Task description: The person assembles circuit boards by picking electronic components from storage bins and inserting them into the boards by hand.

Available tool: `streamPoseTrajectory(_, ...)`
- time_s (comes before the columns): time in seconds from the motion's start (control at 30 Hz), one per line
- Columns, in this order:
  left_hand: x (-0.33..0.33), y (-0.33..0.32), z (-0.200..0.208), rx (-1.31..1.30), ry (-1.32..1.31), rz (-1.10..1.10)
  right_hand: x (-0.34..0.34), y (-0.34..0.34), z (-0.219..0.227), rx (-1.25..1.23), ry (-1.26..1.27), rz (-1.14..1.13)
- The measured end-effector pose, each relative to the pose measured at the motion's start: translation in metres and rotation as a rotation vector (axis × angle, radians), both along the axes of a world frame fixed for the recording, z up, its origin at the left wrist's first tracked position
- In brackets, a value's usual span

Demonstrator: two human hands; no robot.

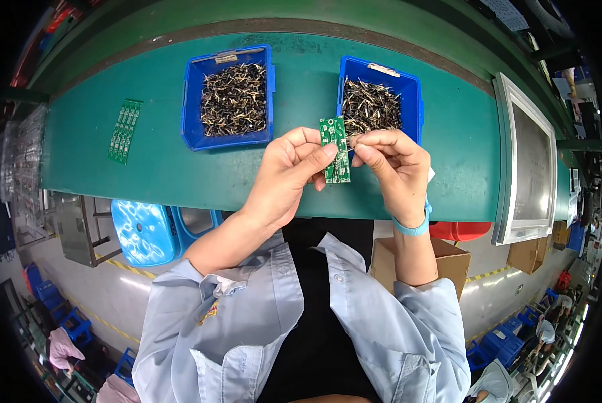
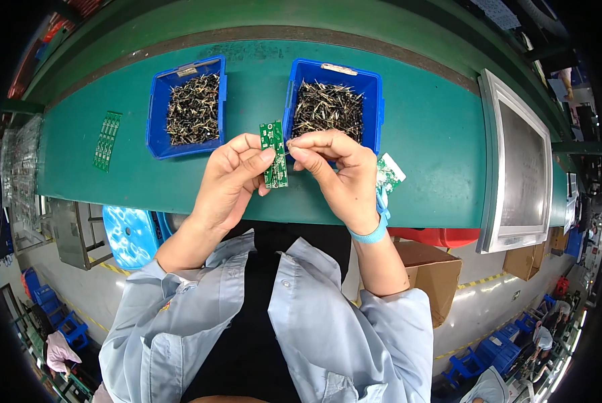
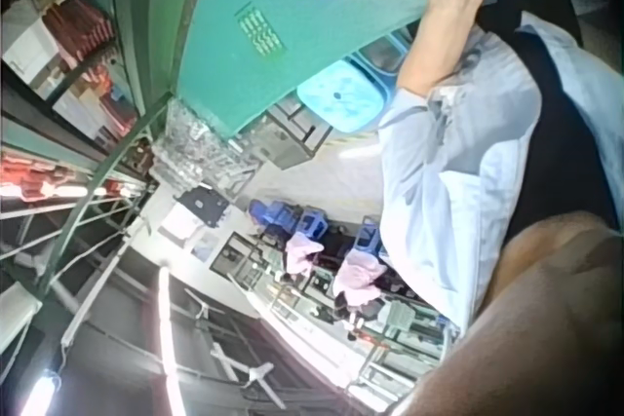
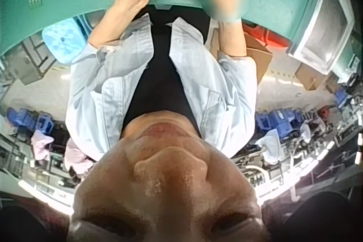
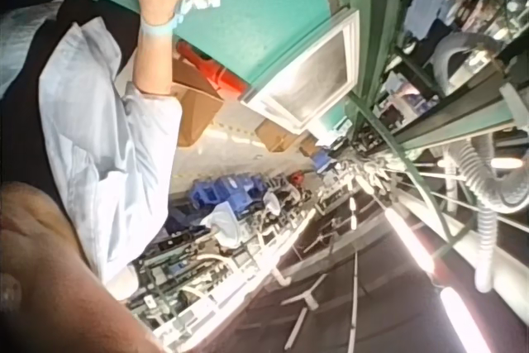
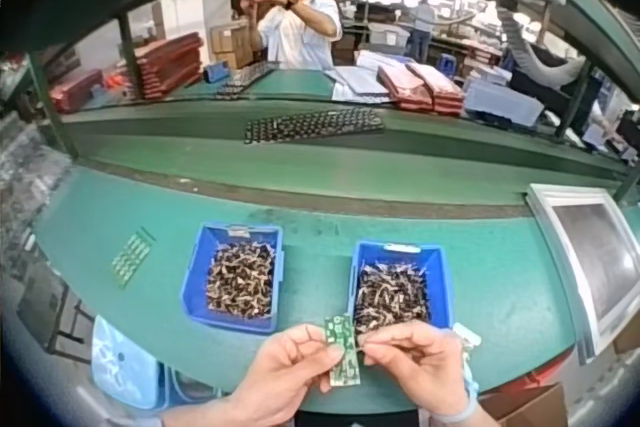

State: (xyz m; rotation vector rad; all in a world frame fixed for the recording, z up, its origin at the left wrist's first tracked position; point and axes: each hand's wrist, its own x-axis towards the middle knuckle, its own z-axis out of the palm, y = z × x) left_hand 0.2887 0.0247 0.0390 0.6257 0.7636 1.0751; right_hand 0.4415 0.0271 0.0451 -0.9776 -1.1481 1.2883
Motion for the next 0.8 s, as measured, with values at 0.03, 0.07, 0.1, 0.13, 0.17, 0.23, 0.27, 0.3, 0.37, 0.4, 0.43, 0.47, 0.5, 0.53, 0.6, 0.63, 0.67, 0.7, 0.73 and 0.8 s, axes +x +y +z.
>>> streamPoseTrajectory(0.03,-0.001,0.000,0.001,0.003,-0.012,0.000,-0.001,-0.002,-0.002,0.003,-0.022,-0.009)
streamPoseTrajectory(0.07,-0.001,-0.001,0.002,0.007,-0.023,-0.001,-0.003,-0.004,-0.003,0.007,-0.044,-0.018)
streamPoseTrajectory(0.1,-0.002,-0.001,0.002,0.010,-0.035,-0.002,-0.003,-0.005,-0.005,0.010,-0.066,-0.028)
streamPoseTrajectory(0.13,-0.002,-0.001,0.002,0.011,-0.035,-0.001,-0.003,-0.005,-0.007,0.011,-0.067,-0.027)
streamPoseTrajectory(0.17,-0.003,-0.002,0.001,0.009,-0.046,0.000,-0.004,-0.006,-0.009,0.052,-0.112,-0.036)
streamPoseTrajectory(0.23,-0.004,-0.002,0.000,0.005,-0.066,-0.002,-0.003,-0.007,-0.012,0.133,-0.202,-0.057)
streamPoseTrajectory(0.27,-0.004,-0.003,-0.001,0.002,-0.077,-0.003,-0.003,-0.007,-0.012,0.174,-0.247,-0.068)
streamPoseTrajectory(0.3,-0.005,-0.003,-0.001,0.004,-0.077,-0.002,-0.003,-0.007,-0.012,0.175,-0.247,-0.066)
streamPoseTrajectory(0.37,-0.005,-0.004,-0.001,0.024,-0.047,-0.005,0.001,-0.005,-0.010,0.279,-0.364,-0.025)
streamPoseTrajectory(0.4,-0.006,-0.004,-0.001,0.034,-0.031,-0.007,0.003,-0.004,-0.009,0.331,-0.422,-0.004)
streamPoseTrajectory(0.43,-0.006,-0.004,-0.001,0.044,-0.016,-0.010,0.003,-0.004,-0.007,0.382,-0.480,0.016)
streamPoseTrajectory(0.47,-0.006,-0.004,-0.001,0.046,-0.016,-0.010,0.003,-0.004,-0.006,0.384,-0.481,0.016)
streamPoseTrajectory(0.5,-0.006,-0.005,-0.001,0.042,-0.020,-0.011,0.002,-0.004,-0.005,0.392,-0.497,0.009)
streamPoseTrajectory(0.53,-0.007,-0.005,-0.001,0.038,-0.023,-0.012,0.002,-0.004,-0.004,0.400,-0.513,0.002)
streamPoseTrajectory(0.6,-0.007,-0.005,-0.002,0.029,-0.030,-0.014,0.002,-0.005,-0.002,0.415,-0.544,-0.012)
streamPoseTrajectory(0.63,-0.007,-0.006,-0.002,0.030,-0.030,-0.014,0.001,-0.005,-0.001,0.416,-0.544,-0.012)
streamPoseTrajectory(0.67,-0.006,-0.006,-0.002,0.033,-0.016,-0.011,0.001,-0.006,0.001,0.395,-0.543,0.000)
streamPoseTrajectory(0.7,-0.006,-0.006,-0.002,0.035,-0.002,-0.007,0.001,-0.006,0.002,0.375,-0.542,0.011)
streamPoseTrajectory(0.73,-0.006,-0.006,-0.003,0.037,0.012,-0.003,0.001,-0.007,0.003,0.354,-0.541,0.023)
streamPoseTrajectory(0.8,-0.006,-0.007,-0.005,0.040,0.027,0.000,0.001,-0.008,0.004,0.333,-0.539,0.034)
